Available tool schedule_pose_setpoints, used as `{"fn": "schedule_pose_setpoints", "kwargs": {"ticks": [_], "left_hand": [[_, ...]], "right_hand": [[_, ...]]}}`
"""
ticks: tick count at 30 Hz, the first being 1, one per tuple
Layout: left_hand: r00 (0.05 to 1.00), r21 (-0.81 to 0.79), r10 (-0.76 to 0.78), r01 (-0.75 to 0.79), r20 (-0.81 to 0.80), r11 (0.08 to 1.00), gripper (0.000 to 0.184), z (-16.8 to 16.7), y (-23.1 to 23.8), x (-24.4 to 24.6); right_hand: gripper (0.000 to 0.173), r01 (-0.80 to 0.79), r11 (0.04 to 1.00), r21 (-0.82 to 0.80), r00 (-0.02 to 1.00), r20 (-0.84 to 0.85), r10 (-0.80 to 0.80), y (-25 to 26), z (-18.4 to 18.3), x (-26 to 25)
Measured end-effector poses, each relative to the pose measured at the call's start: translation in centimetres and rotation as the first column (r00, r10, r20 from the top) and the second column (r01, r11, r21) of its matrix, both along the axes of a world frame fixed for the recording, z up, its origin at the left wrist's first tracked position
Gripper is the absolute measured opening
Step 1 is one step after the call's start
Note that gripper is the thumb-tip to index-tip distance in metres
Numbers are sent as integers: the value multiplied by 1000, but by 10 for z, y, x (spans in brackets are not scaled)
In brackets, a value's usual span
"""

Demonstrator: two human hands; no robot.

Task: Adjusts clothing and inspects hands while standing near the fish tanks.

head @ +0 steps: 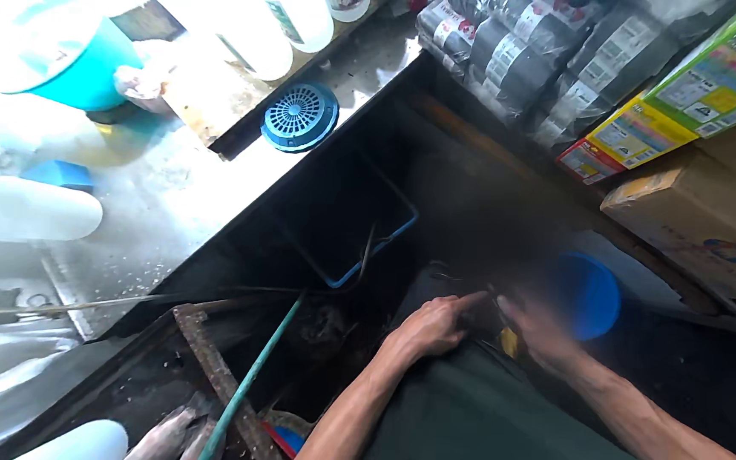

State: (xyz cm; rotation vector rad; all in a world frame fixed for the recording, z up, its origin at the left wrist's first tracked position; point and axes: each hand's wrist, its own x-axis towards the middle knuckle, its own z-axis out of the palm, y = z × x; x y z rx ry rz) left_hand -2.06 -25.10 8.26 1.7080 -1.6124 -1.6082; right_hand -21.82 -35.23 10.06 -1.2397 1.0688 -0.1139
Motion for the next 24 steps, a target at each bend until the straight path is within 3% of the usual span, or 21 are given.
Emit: {"fn": "schedule_pose_setpoints", "kwargs": {"ticks": [5,9,12,18,21,24], "left_hand": [[997,-77,34,-28,71,997,83,12,1,-11],[992,-45,-7,13,125,999,91,19,-2,-14],[986,17,-41,39,163,999,84,16,-4,-11],[982,20,-58,55,182,998,100,20,-8,-9],[985,33,-96,92,144,995,94,13,-11,-8],[974,47,-153,147,168,988,69,7,-15,-8]], "right_hand": [[37,49,963,267,997,37,-61,-14,8,-9],[36,-66,954,294,997,63,50,-20,11,-10],[38,-83,965,250,996,43,74,-18,15,-8],[43,-289,950,120,955,-40,295,-20,17,-10],[41,-299,951,83,947,-96,306,-16,24,-10],[42,-318,948,-17,918,-255,303,-12,32,-12]]}}
